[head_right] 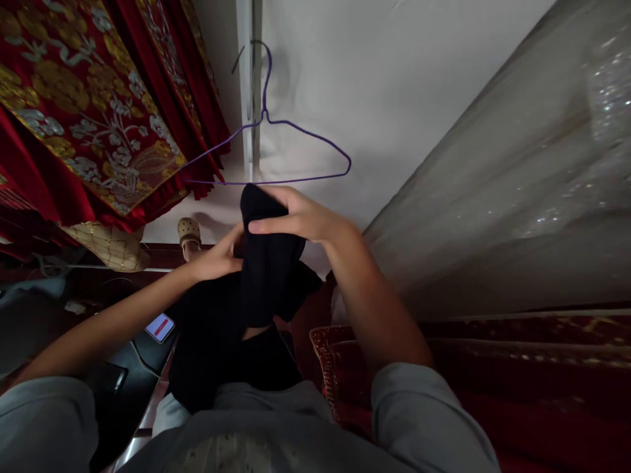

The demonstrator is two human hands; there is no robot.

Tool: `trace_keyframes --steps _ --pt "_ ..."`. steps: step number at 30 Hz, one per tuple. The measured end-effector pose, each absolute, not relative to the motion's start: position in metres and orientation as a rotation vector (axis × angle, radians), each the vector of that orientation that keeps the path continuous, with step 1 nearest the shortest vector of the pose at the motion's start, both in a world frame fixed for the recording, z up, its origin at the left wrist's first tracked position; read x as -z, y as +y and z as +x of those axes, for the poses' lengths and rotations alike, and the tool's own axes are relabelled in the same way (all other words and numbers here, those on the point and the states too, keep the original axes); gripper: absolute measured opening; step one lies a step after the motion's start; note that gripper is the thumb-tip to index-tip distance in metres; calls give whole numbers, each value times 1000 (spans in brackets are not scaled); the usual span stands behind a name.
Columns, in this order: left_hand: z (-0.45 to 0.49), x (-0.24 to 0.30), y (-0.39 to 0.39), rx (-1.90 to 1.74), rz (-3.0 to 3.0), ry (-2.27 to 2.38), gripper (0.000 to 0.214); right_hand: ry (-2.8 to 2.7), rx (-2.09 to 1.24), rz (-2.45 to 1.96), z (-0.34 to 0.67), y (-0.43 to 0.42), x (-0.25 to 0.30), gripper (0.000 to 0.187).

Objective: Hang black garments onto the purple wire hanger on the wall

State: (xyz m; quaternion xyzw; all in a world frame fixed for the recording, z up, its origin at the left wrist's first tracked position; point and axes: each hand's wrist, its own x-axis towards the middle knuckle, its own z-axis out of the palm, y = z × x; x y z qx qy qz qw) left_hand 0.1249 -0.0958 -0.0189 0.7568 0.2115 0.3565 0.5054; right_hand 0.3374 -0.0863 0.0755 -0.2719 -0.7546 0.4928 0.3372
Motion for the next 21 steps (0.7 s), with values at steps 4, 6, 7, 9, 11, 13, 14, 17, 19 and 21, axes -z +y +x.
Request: trace_keyframes --steps 4,6,7,9,11,13,14,17,19,21 --pt "118 20 -77 -750 2223 615 36 -2149 -1194 -636 333 -92 -79 31" --pt "103 21 -61 -506 2570 761 33 -2145 -1028 -673 339 -90 -81 22" --pt "92 22 -53 -368 2715 852 38 -2126 -913 -716 344 -86 -81 16" --pt "68 24 -39 -125 2871 1037 44 -2054 -654 -813 352 -73 -74 6" --pt "43 23 -30 -22 2899 1220 43 -1950 -429 -874 356 -53 -60 7" --pt "23 19 -27 -73 2903 1380 38 -1873 -309 -921 354 -28 -39 17" --pt "16 16 -29 -135 2909 1441 36 -1854 -284 -949 351 -15 -28 23" --pt "3 3 -41 -321 2955 1512 38 -1837 -306 -1030 337 22 2 39" --pt "0 -6 -51 -347 2997 1498 41 -1839 -370 -1070 329 42 16 38" --pt "-2 -12 -60 -266 3025 1530 43 -1849 -440 -1102 328 53 26 31"
